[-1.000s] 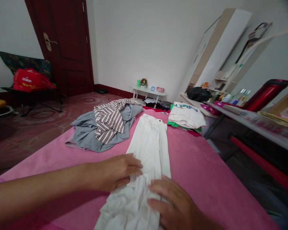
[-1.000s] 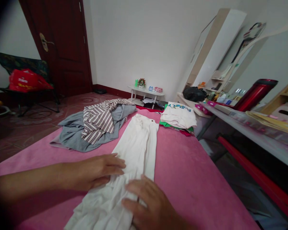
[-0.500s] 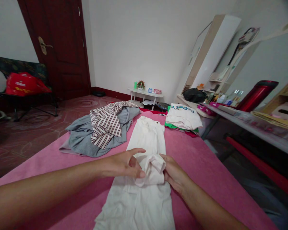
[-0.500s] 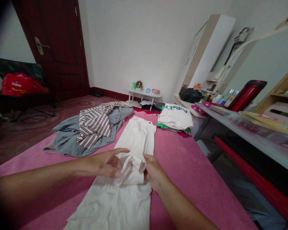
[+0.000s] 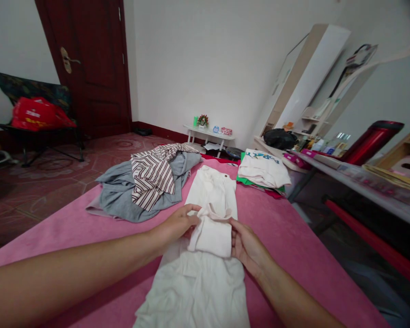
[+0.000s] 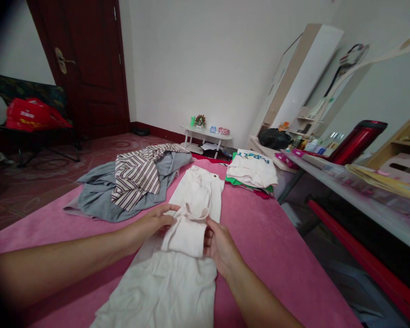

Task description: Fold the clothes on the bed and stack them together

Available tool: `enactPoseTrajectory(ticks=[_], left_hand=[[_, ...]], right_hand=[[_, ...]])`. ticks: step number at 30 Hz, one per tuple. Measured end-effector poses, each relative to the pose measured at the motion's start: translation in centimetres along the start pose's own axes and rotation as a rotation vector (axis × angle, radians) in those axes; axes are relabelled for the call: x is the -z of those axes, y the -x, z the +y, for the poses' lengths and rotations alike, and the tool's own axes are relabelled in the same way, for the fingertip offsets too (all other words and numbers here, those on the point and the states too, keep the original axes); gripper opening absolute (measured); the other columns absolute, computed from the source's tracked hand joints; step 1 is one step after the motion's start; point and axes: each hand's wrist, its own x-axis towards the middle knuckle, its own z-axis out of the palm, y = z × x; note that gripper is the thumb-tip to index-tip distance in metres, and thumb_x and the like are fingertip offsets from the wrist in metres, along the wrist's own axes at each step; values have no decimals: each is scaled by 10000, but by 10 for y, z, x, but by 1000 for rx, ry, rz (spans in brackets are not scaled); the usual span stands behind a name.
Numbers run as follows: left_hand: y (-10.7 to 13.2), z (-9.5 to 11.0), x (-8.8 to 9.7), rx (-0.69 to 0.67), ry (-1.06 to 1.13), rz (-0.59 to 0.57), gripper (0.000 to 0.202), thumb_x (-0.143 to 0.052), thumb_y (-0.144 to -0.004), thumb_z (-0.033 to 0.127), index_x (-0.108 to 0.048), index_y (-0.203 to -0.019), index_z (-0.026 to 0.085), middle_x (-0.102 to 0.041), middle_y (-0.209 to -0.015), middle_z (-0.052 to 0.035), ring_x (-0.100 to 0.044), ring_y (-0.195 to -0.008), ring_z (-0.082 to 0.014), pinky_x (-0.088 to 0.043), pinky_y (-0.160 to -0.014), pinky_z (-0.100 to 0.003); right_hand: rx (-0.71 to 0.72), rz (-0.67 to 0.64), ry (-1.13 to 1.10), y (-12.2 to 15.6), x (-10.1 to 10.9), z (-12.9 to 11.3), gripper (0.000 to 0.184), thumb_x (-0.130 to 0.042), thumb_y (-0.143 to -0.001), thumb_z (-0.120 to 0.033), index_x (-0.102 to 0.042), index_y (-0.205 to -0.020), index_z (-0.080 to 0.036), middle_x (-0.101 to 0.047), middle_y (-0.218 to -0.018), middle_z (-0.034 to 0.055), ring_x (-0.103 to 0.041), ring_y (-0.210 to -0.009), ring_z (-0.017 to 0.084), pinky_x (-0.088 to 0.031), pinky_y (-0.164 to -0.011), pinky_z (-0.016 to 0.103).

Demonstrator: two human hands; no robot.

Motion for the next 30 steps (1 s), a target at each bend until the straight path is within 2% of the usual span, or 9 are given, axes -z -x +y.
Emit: enactPoseTrajectory(ticks=[3, 6, 9, 12, 15, 17, 19, 24, 30], left_hand=[[0, 2, 1, 9, -80, -17, 817, -757, -620, 406, -372, -1285, 130, -565, -662, 35, -487, -517, -104, -334, -489, -200], [4, -3, 5, -62, -216, -116, 1020, -764, -563, 194, -204, -1413, 133, -601, -687, 35, -512, -544, -118, -345, -497, -202], [17, -4, 10, -203, -446, -138, 935, -631, -615, 56, -215, -1445, 169, -522, -587, 93, -448, -511, -90, -297, -485, -182], [32, 1, 12, -324, -464, -130, 743, -563, -683, 52, -384, -1386, 214, -540, -645, 66, -465, -570, -92, -328, -530, -186], [42, 6, 15, -380, -293, -212, 334, -550, -768, 122, -644, -1085, 169, -619, -825, -12, -536, -726, -120, -396, -651, -216], [44, 6, 17, -405, -238, -271, 179, -550, -787, 136, -691, -897, 139, -629, -833, -33, -550, -743, -129, -397, -665, -224], [46, 3, 20, -456, -275, -267, 168, -544, -772, 95, -699, -820, 138, -621, -801, -31, -560, -741, -133, -393, -668, -227], [51, -3, 20, -641, -501, -161, 303, -463, -734, -17, -706, -712, 164, -552, -687, -1, -548, -691, -118, -359, -634, -215], [48, 2, 13, -683, -537, -160, 345, -464, -773, 8, -700, -947, 190, -578, -840, -23, -562, -808, -142, -389, -716, -232]], right_hand=[[45, -81, 70, 5, -2, -1, 371, -676, -732, -497, -611, -883, -165, -660, -673, 22, -571, -507, 137, -447, -459, 233], [147, -36, 122, 12, -2, -2, 375, -778, -627, -451, -589, -776, -164, -634, -631, -2, -566, -512, 128, -449, -472, 223], [196, -20, 90, 22, 0, 1, 369, -788, -625, -441, -559, -732, -173, -631, -643, -10, -574, -532, 121, -460, -500, 218], [205, -53, 51, 35, 1, 5, 359, -774, -659, -441, -552, -748, -173, -645, -677, 4, -578, -542, 118, -467, -528, 221], [205, -78, 37, 46, 2, 7, 371, -778, -660, -445, -573, -794, -167, -642, -692, 12, -568, -547, 114, -462, -531, 218], [203, -92, 59, 50, 4, 8, 392, -790, -647, -449, -588, -826, -165, -615, -665, 2, -551, -543, 109, -445, -513, 206], [195, -112, 93, 52, 6, 11, 415, -798, -639, -453, -593, -853, -163, -590, -645, -7, -530, -532, 102, -423, -494, 195], [222, -163, 157, 52, 8, 18, 384, -770, -675, -471, -579, -809, -166, -578, -625, -4, -496, -509, 92, -390, -473, 182], [347, -121, 109, 61, -5, 4, 356, -733, -721, -460, -604, -928, -200, -667, -822, 39, -600, -666, 144, -477, -611, 233]])
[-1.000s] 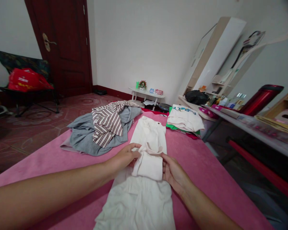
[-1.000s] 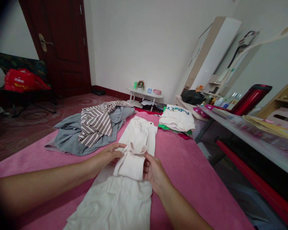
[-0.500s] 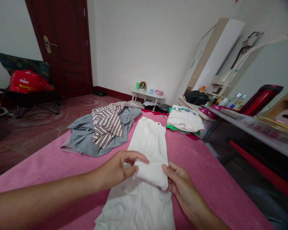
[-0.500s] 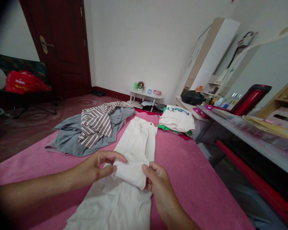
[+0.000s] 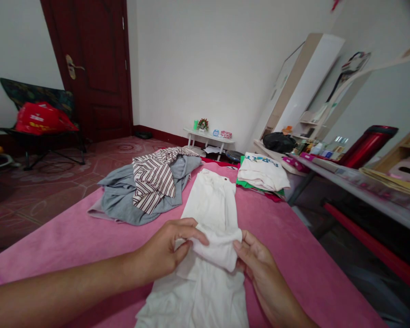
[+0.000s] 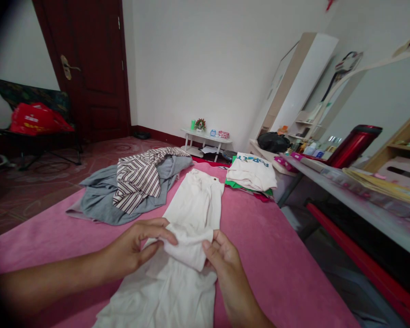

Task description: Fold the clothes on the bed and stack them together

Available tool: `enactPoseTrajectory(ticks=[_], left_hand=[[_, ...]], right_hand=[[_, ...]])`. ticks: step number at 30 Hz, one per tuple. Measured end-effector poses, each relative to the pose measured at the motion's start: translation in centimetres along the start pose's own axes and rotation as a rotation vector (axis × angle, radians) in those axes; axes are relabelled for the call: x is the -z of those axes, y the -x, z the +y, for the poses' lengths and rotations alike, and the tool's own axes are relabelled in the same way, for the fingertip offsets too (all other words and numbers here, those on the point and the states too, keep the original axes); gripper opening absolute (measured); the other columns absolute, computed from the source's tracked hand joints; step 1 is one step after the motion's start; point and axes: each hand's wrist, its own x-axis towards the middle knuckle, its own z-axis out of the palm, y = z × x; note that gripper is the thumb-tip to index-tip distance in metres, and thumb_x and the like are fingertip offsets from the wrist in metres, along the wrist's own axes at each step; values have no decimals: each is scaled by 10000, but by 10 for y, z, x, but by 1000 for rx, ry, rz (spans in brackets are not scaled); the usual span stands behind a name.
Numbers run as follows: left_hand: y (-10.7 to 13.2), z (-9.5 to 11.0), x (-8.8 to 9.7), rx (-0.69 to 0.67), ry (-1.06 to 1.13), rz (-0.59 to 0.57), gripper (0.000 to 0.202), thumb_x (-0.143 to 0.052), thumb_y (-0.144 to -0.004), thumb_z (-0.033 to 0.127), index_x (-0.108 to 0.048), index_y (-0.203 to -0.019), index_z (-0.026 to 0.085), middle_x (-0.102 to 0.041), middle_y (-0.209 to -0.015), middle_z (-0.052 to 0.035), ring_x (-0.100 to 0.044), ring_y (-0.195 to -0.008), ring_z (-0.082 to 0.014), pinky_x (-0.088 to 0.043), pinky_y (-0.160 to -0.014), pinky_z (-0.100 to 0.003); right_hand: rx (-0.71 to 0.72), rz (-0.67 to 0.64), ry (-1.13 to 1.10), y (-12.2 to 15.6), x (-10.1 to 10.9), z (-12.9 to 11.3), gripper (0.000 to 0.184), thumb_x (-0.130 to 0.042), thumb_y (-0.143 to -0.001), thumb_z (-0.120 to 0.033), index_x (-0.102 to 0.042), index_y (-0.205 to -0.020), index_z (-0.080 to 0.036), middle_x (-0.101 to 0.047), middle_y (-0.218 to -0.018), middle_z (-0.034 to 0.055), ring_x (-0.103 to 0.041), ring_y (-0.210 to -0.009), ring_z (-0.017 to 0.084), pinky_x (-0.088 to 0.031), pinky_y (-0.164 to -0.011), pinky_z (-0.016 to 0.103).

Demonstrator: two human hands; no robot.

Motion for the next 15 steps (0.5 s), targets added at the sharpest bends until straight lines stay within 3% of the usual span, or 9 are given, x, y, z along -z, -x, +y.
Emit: enactPoseTrajectory(ticks=[3, 5, 8, 10, 12, 15], left_hand=[[2, 0, 1, -8, -41, -30, 381, -459, -761, 3, -697, -981, 203, -574, -827, -17, -559, -783, -136, -386, -696, -224], [8, 5, 5, 8, -57, -113, 382, -473, -749, 13, -699, -988, 208, -603, -820, -10, -562, -747, -132, -388, -674, -217], [18, 22, 14, 125, -107, -293, 320, -540, -763, 100, -705, -1011, 216, -648, -782, 2, -544, -635, -120, -381, -588, -205], [21, 32, 19, 219, -151, -358, 287, -599, -779, 208, -699, -1047, 230, -663, -785, 4, -529, -590, -114, -372, -549, -201], [18, 34, 20, 271, -141, -352, 316, -613, -805, 320, -676, -1105, 240, -666, -796, -3, -554, -620, -123, -387, -567, -201], [6, 20, 12, 343, 22, -301, 463, -577, -839, 420, -564, -1264, 237, -650, -888, -33, -585, -637, -130, -410, -557, -204]], right_hand=[[-29, 0, 17, 0, 1, -1, 393, -736, -710, -480, -595, -947, -200, -679, -812, 44, -615, -638, 148, -480, -584, 237], [-52, -35, 39, 1, 6, 5, 407, -735, -705, -502, -571, -913, -193, -672, -745, 32, -603, -582, 132, -473, -556, 226], [-148, -122, 118, 4, 18, 19, 493, -751, -653, -562, -521, -877, -188, -635, -620, 3, -570, -483, 106, -448, -485, 197], [-260, -169, 177, 5, 25, 24, 578, -739, -631, -608, -501, -947, -187, -627, -600, 1, -568, -444, 111, -444, -446, 196], [-339, -164, 207, 4, 27, 24, 657, -686, -667, -641, -461, -1092, -193, -619, -593, -6, -571, -423, 128, -454, -426, 214], [-249, -91, 199, -3, 24, 20, 749, -672, -709, -584, -341, -1291, -248, -614, -641, -36, -546, -412, 116, -415, -398, 199]])
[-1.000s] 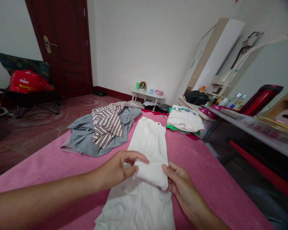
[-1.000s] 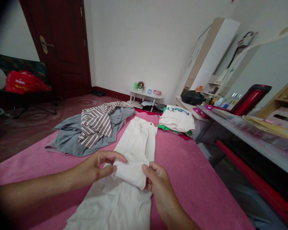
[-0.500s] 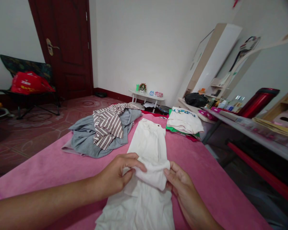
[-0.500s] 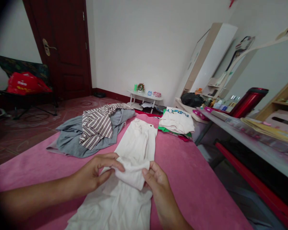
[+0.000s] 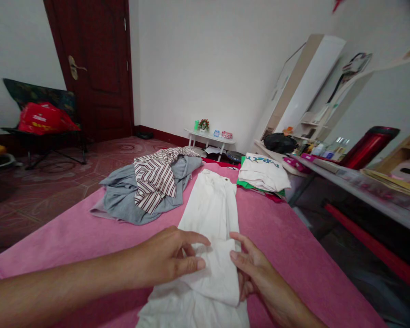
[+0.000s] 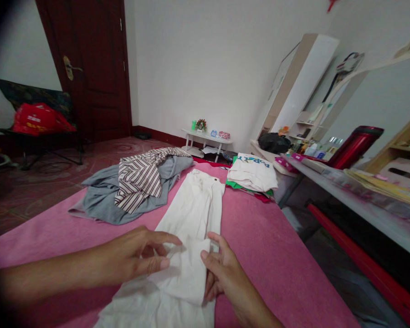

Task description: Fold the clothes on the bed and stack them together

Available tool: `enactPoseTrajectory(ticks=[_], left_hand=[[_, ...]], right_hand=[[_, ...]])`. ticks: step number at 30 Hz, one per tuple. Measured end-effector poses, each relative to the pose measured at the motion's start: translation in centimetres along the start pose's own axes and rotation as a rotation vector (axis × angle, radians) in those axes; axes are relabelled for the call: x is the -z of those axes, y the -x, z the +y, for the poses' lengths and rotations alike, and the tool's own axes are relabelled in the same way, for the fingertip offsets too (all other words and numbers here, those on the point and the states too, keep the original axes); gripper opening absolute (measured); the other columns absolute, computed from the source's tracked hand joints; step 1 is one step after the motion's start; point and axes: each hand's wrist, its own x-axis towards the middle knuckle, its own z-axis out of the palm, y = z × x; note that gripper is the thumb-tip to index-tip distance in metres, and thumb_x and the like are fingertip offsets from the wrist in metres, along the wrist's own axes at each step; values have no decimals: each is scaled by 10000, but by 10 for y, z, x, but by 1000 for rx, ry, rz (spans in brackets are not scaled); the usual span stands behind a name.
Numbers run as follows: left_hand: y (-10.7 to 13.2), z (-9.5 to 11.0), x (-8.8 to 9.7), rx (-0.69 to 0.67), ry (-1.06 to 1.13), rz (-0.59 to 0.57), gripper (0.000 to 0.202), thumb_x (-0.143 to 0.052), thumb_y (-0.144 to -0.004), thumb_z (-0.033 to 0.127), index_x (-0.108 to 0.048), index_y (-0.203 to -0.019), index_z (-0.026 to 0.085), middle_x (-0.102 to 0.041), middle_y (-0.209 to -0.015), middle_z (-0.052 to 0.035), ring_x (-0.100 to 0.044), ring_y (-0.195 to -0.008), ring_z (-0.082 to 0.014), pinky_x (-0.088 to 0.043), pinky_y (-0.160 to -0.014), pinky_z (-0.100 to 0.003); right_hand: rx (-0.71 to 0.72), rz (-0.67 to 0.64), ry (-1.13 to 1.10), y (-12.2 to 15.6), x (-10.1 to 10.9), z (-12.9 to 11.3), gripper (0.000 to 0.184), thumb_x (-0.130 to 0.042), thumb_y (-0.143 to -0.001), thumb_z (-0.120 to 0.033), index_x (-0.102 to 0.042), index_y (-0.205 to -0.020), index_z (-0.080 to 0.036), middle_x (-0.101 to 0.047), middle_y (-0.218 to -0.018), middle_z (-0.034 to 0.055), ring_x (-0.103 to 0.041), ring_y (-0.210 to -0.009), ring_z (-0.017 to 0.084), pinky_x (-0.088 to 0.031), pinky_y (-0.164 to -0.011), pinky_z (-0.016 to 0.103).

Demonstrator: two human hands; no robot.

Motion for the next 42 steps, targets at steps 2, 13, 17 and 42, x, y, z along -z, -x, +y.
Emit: enactPoseTrajectory(ticks=[2, 13, 17, 42], left_hand=[[-14, -11, -5, 30, 125, 25, 502, -589, -822, 388, -533, -1289, 210, -618, -936, -46, -559, -577, -105, -392, -500, -193], [-65, -11, 5, -194, -626, 326, 163, -560, -791, 251, -702, -869, 231, -624, -839, -29, -580, -737, -174, -425, -668, -274], [-135, -41, 16, -229, -687, 514, 376, -517, -784, 183, -575, -1155, 153, -601, -1080, -97, -559, -1021, -230, -450, -889, -342], [-204, -118, 43, -139, -727, 353, 490, -373, -949, 348, -438, -1382, 130, -417, -1446, -124, -354, -1346, -255, -274, -1119, -452]], right_hand=[[127, 17, 25, -6, -1, -3, 713, -708, -683, -513, -404, -1272, -254, -627, -720, -27, -535, -441, 103, -389, -407, 193], [657, 345, 894, -53, 2, -55, 166, -512, -825, -231, -654, -907, -208, -621, -921, 32, -587, -741, 148, -455, -686, 272], [819, 433, 1055, -107, -11, -61, 332, -464, -858, -209, -572, -1173, -202, -584, -1196, 74, -544, -1095, 198, -423, -941, 331], [499, 273, 1181, -200, 42, -21, 544, -304, -955, -450, -395, -1412, -170, -353, -1489, 63, -260, -1397, 230, -201, -1141, 483]])
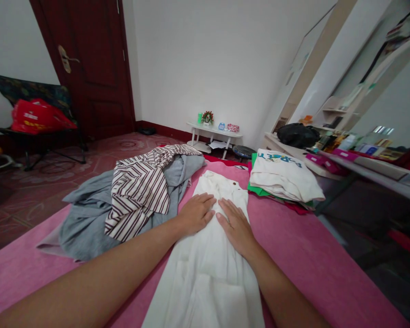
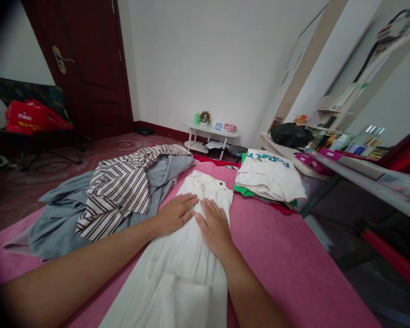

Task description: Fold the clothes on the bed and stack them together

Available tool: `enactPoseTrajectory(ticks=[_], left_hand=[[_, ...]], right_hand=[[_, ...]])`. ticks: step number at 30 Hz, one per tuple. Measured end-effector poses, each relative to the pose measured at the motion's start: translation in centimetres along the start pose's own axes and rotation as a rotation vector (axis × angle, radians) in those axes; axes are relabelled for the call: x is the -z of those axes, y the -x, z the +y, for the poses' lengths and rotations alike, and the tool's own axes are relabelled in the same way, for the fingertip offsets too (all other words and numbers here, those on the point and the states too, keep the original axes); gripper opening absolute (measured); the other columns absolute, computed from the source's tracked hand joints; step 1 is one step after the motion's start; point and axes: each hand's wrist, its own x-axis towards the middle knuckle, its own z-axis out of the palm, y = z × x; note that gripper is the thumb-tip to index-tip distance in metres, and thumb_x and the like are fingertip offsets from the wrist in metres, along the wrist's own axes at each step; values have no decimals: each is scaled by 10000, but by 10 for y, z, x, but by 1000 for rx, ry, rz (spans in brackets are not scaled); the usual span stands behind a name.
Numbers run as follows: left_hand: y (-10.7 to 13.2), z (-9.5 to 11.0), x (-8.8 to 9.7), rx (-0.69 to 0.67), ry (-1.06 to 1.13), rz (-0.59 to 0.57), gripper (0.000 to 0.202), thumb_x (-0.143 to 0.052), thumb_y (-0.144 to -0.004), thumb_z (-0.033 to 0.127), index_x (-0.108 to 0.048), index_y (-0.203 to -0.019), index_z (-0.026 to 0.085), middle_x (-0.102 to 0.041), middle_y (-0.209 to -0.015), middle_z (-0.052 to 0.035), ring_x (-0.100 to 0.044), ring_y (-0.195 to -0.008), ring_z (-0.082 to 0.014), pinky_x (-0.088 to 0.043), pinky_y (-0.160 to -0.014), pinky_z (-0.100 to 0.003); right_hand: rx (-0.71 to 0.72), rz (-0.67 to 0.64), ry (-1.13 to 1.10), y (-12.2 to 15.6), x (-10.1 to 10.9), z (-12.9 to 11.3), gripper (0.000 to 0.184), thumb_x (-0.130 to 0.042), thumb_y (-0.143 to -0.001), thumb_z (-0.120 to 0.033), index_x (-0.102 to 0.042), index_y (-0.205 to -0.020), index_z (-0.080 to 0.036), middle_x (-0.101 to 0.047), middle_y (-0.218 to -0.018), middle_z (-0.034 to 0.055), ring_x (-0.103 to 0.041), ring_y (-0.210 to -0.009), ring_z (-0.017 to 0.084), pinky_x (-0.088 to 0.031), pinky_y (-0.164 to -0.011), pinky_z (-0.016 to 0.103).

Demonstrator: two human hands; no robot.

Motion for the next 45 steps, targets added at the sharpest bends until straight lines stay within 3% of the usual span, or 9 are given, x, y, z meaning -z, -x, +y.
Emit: enactPoseTrajectory(ticks=[28, 31, 34, 36, 39, 42, 45], left_hand=[[0, -2, 0, -26, 8, 27, 470, -398, -939, 336, -457, -1363, 141, -437, -1430, -125, -372, -1333, -248, -283, -1114, -442], [0, -2, 0, -19, 14, 20, 470, -398, -942, 341, -459, -1361, 135, -434, -1432, -130, -367, -1337, -258, -279, -1116, -453], [0, -2, -1, -11, 26, 25, 449, -402, -940, 319, -466, -1351, 150, -441, -1428, -120, -374, -1332, -253, -287, -1114, -454], [-1, -2, -2, -5, 44, 39, 429, -401, -937, 288, -475, -1339, 160, -454, -1419, -112, -386, -1324, -242, -300, -1110, -445], [-2, -3, -3, 13, 57, 43, 423, -398, -934, 261, -476, -1336, 158, -457, -1417, -110, -388, -1324, -234, -299, -1112, -442], [-2, -4, -3, 21, 53, 36, 424, -408, -930, 257, -480, -1336, 158, -458, -1418, -106, -386, -1325, -230, -293, -1115, -445], [-2, -3, -3, 19, 62, 65, 412, -417, -918, 235, -513, -1310, 151, -488, -1389, -108, -418, -1298, -225, -314, -1107, -416]], right_hand=[[1, 25, -50, -1, -1, 3, 517, -362, -938, -447, -429, -1391, -208, -380, -1474, 57, -280, -1389, 229, -208, -1139, 477], [-4, 106, -50, 5, 1, -8, 508, -333, -946, -408, -443, -1379, -168, -360, -1483, 84, -282, -1389, 219, -214, -1140, 465], [89, 177, 14, 13, 3, -23, 506, -284, -958, -342, -376, -1421, -159, -286, -1518, 71, -214, -1414, 188, -146, -1162, 453], [168, 85, 54, 11, 3, -25, 526, -281, -960, -342, -311, -1454, -164, -264, -1526, 61, -188, -1422, 181, -122, -1167, 452], [44, -63, 107, -3, 4, -11, 555, -247, -964, -381, -302, -1455, -131, -262, -1524, 90, -194, -1420, 206, -172, -1150, 477], [-139, -79, 193, -16, 5, 2, 567, -212, -967, -388, -317, -1445, -102, -218, -1536, 101, -167, -1425, 237, -171, -1139, 509], [-92, -44, 231, -16, 3, -1, 569, -201, -972, -388, -335, -1436, -87, -251, -1525, 109, -148, -1429, 243, -135, -1144, 512]])
